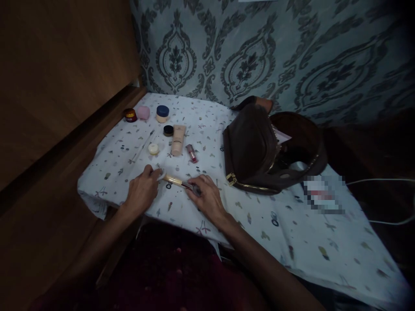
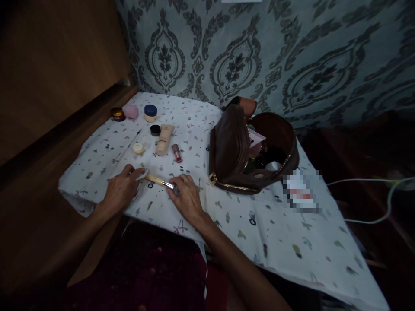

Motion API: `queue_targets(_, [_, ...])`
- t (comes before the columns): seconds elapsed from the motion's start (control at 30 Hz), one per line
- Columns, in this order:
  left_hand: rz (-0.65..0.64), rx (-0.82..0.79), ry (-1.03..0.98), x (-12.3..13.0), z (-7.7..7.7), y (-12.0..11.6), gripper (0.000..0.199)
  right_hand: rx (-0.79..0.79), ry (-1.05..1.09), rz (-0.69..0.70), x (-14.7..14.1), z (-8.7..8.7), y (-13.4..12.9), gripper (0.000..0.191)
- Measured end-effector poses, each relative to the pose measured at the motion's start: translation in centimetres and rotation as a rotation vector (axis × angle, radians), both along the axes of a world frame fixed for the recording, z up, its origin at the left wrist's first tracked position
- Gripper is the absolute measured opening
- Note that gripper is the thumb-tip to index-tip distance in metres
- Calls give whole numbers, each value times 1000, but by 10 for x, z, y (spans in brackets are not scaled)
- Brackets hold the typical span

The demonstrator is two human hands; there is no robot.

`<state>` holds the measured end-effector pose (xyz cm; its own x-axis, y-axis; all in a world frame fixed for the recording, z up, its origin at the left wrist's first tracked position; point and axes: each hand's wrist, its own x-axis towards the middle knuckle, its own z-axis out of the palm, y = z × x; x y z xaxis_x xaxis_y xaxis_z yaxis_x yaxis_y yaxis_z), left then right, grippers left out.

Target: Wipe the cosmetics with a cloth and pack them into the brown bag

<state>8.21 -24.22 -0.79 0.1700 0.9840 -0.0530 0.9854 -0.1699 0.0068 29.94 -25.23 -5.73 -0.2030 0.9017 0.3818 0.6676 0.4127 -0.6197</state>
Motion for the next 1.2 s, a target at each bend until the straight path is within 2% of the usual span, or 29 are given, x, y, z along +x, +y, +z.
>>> queue_targets(0.17, [-63,-7,-12,14,1,-3,40,-32,-7,12,2,1,-1,4])
queue_targets(0.3, [-217,-45,-41,36,3,-14,45,-57,6,1,3,2,-1,2])
queue_targets(0.43, [-337,-93,-60,54,-1,-26,52,-56,-24,-10,4,1,-1,9])
queue_targets(0.57, [-301,-97,-55,52,-2,-23,52,-79,-25,-15,4,5,-2,13])
queue_targets(0.8, [-101,3,-28,19,4,1,50,-63,12,-24,4,6,-3,18])
queue_targets(0.9, [-65,33,-17,11,3,7,50,-67,36,-10,4,5,-2,18])
queue_targets(1.07, [-98,57,-5,18,2,8,49,-87,75,-22,2,6,-3,10])
queue_targets(1.2, [-215,-14,-24,38,2,-2,49,-101,104,-26,2,8,-3,4])
